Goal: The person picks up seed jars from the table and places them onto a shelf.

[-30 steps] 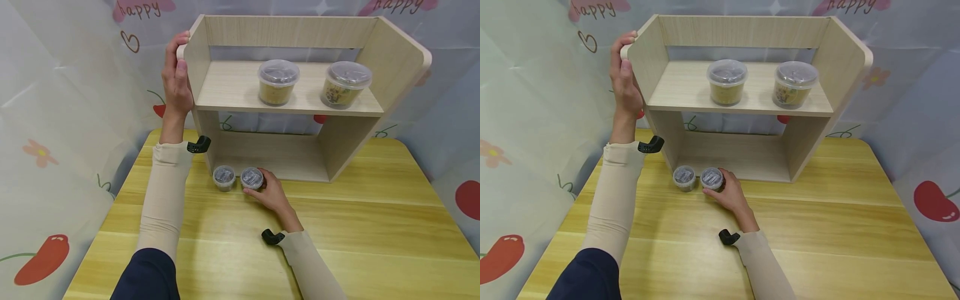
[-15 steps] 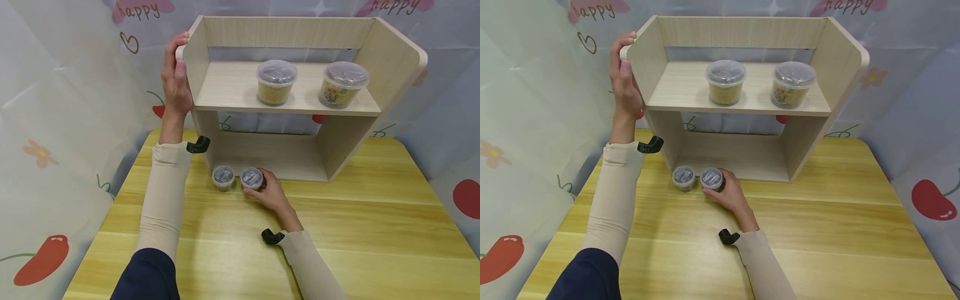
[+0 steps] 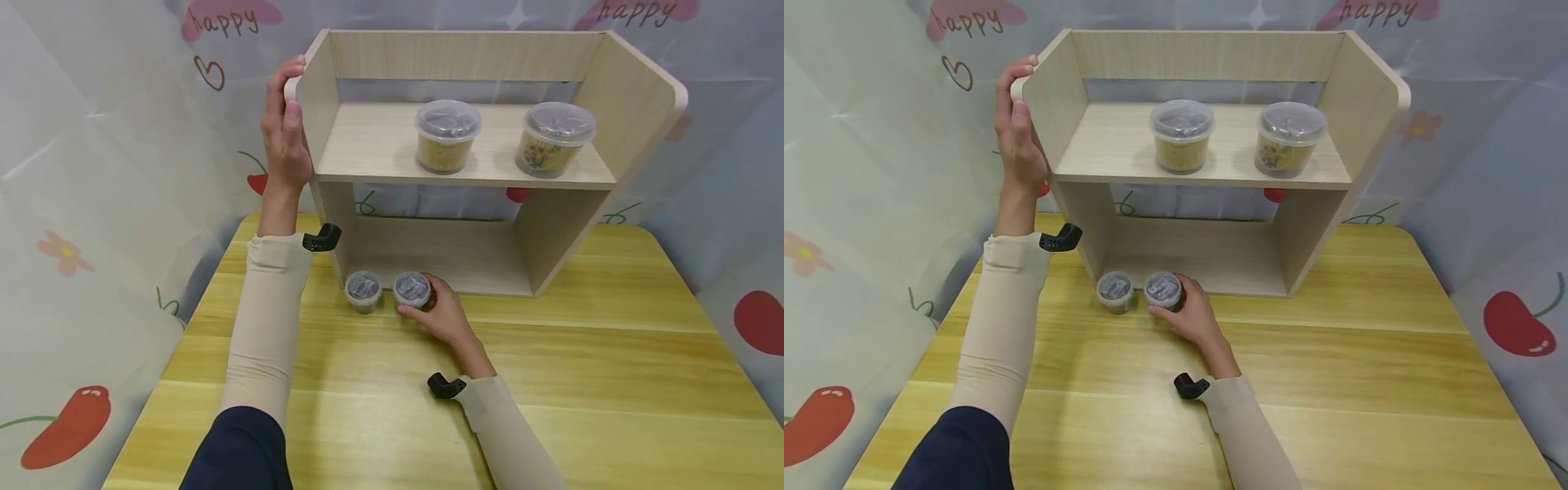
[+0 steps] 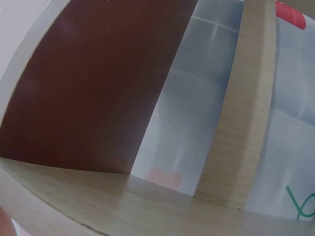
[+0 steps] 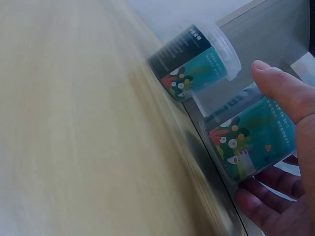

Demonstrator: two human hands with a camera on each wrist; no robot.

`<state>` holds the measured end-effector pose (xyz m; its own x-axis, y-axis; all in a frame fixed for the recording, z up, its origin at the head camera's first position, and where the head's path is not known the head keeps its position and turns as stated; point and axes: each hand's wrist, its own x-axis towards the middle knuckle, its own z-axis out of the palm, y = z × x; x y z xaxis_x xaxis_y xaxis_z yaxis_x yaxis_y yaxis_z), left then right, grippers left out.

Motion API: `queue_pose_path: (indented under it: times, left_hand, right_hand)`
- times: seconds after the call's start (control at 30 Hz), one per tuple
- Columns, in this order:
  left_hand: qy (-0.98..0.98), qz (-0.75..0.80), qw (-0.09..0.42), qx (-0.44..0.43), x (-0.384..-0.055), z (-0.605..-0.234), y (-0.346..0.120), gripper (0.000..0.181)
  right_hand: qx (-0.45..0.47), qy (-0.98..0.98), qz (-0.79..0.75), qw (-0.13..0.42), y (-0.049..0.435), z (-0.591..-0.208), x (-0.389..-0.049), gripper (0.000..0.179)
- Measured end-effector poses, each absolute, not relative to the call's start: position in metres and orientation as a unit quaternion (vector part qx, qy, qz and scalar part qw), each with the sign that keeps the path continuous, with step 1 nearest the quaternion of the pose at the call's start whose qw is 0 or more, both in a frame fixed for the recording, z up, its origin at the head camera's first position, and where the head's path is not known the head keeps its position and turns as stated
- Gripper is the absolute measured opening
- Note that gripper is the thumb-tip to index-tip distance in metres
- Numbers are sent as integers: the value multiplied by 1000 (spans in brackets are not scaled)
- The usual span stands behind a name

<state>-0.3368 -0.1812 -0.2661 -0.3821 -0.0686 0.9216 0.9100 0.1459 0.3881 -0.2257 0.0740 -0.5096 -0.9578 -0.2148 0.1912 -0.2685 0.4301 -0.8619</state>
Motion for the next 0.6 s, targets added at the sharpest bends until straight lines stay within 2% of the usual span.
queue_pose_path:
  times: [0.2, 0.6]
  left_hand:
    - [-618, -559, 436, -340, -338, -268, -182, 59]
    - [-614, -572, 428, -334, -337, -268, -182, 55]
  right_hand:
    - [139, -846, 515, 29, 77, -508, -225, 79]
    - [126, -851, 509, 38, 84, -504, -224, 79]
